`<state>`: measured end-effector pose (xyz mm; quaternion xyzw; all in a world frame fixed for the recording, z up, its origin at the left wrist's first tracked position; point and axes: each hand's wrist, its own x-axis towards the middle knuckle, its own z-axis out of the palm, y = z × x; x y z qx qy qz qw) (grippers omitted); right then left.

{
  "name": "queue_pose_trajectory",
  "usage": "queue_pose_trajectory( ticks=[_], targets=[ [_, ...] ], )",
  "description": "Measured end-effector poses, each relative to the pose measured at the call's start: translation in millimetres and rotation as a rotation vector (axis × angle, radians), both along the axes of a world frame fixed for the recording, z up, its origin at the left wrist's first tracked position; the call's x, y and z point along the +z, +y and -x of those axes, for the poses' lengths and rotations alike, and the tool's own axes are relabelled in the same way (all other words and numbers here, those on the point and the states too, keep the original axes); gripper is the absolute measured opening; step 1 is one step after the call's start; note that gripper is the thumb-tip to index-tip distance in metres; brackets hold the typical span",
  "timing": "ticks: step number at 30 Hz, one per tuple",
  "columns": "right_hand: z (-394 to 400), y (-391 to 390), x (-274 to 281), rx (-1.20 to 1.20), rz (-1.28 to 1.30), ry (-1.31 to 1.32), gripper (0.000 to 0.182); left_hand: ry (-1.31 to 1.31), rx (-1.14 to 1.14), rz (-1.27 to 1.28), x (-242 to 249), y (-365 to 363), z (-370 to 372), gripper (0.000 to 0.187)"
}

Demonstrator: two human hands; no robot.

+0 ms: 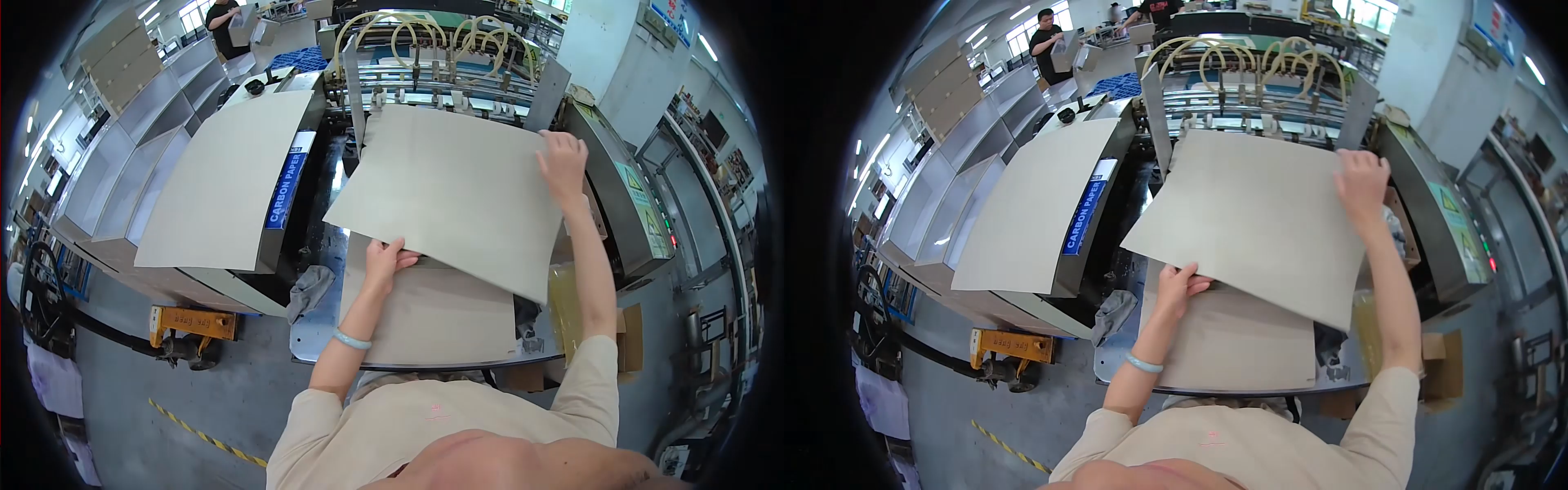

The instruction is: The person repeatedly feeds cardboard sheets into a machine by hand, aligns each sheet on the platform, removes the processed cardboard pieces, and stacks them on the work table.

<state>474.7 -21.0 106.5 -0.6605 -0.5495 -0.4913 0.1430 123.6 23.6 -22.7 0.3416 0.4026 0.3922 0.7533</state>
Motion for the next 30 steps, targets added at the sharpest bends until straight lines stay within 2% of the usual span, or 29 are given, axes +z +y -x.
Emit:
queue_pose_trajectory(
  ticks=[2,3,7,9,10,12,13,17,18,22,23,27,30],
  targets=[
    [32.9,-5.3,-11.8,0.302,0.082,0.392,0.031,-0.047,0.060,0.024,-6.1,3.2,-9.2,0.029],
    [55.9,-13.9,-18.7,0.412,0.191,0.678,0.033,-0.046,0.058,0.025,-10.2,4.3,-13.2,0.029],
    [123.8,-46.0,-46.0,0.492,0.943,1.432,0.037,-0.215,0.080,0.152,-25.7,8.4,-27.9,0.026],
    [140.5,-53.9,-82.3,0.494,1.082,1.801,0.043,-0.218,0.072,0.148,-29.7,9.0,-30.8,0.026],
    [148.0,-57.2,-91.6,0.489,1.072,1.808,0.043,-0.227,0.071,0.141,-30.8,9.6,-33.1,0.026],
    [160.0,-61.2,-106.3,0.514,0.845,2.272,0.042,-0.241,0.069,0.128,-33.3,9.7,-35.4,0.026],
    [159.8,-58.7,-112.8,0.512,0.834,2.277,0.042,-0.238,0.061,0.128,-33.7,10.8,-36.3,0.026],
    [149.4,-42.4,-140.9,0.751,0.025,2.821,0.031,-0.288,0.000,0.069,-36.5,12.5,-35.4,0.027],
    [143.6,-35.6,-151.6,0.748,0.015,2.822,0.031,-0.286,-0.006,0.071,-32.5,10.1,-35.0,0.027],
    [124.7,-5.1,-186.5,0.710,-0.296,2.744,0.023,0.086,-0.059,-0.244,-13.6,-2.5,-27.0,0.030],
    [124.8,-5.1,-186.3,0.709,-0.301,2.747,0.023,0.089,-0.061,-0.244,-18.7,-3.8,-22.8,0.030],
    [130.0,-7.4,-182.6,0.699,-0.292,2.710,0.020,1.104,-0.212,-1.376,-53.3,-11.7,2.2,0.032],
    [135.1,-10.4,-178.3,0.694,-0.279,2.682,0.017,1.068,-0.154,-1.416,-54.7,-13.4,2.6,0.034]
  ],
)
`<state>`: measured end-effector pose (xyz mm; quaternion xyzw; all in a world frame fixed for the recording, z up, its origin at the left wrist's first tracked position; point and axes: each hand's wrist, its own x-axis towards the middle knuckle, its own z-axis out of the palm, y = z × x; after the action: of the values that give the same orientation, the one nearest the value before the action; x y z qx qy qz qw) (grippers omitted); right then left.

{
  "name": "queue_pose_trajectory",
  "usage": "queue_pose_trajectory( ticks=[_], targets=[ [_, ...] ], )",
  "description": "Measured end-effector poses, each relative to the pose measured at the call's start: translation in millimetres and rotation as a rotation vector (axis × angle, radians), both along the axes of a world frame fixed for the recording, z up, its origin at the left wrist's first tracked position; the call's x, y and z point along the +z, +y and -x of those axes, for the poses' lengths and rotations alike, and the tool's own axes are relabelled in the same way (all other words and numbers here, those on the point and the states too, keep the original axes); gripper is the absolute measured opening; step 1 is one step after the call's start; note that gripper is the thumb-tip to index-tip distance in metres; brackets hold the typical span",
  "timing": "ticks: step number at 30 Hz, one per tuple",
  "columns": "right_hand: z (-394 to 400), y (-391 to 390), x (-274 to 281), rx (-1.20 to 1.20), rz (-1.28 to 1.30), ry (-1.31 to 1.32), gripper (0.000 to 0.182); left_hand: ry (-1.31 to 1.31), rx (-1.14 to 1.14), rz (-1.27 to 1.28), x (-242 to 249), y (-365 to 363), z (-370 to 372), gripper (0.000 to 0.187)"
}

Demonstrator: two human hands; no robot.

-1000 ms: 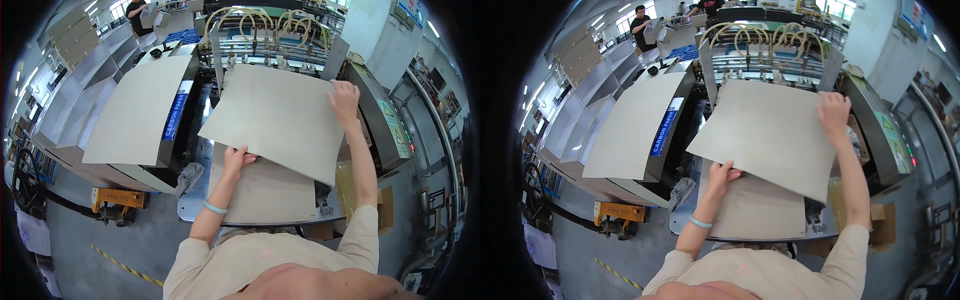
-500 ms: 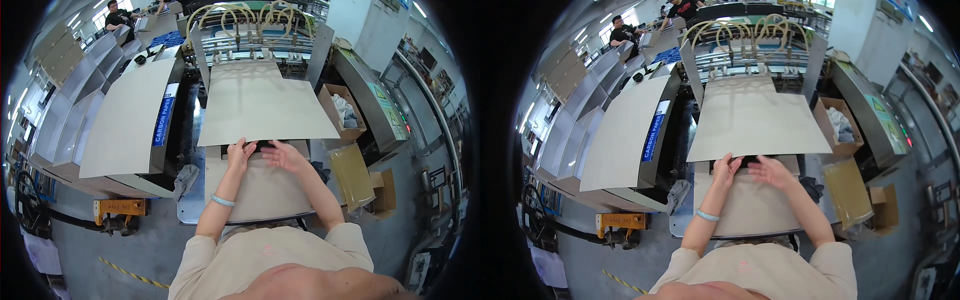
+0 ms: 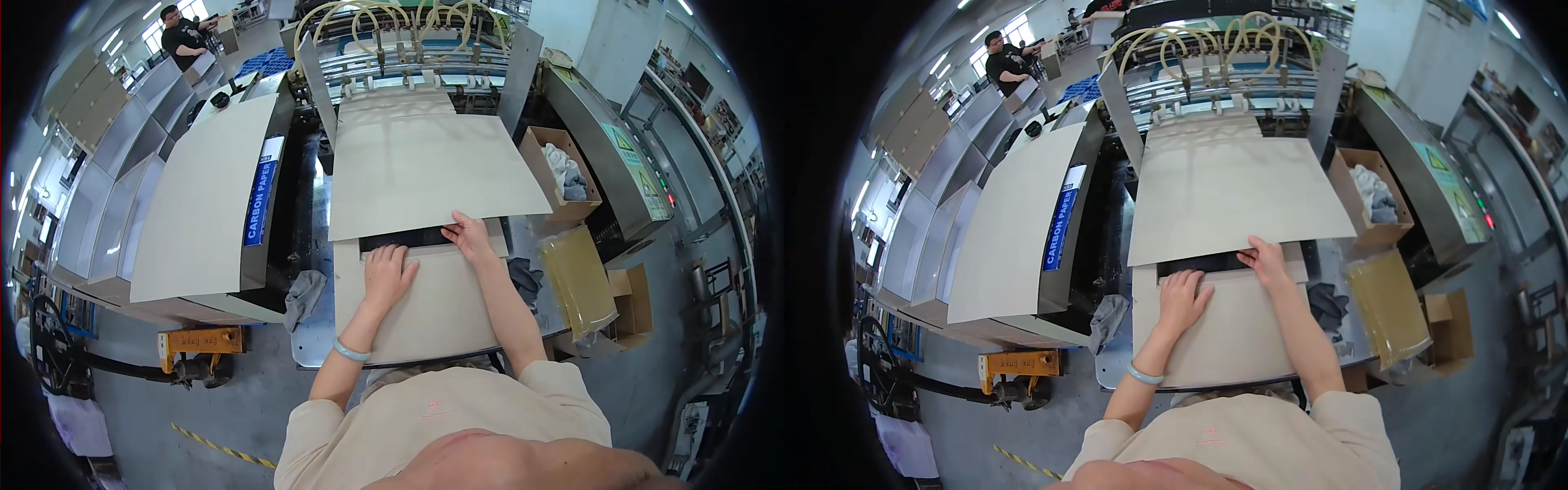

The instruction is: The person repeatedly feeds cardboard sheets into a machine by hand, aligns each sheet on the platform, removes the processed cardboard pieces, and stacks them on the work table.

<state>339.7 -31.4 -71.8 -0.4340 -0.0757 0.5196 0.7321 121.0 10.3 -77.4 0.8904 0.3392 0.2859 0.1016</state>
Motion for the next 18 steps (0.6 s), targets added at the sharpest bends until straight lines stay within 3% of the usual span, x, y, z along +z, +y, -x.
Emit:
queue_pose_trajectory(
  ticks=[18],
  targets=[
    [1.5,-2.9,0.7,-0.008,0.001,-0.033,0.014,-0.044,0.001,0.036,5.4,-2.6,-1.4,0.031]
  ],
)
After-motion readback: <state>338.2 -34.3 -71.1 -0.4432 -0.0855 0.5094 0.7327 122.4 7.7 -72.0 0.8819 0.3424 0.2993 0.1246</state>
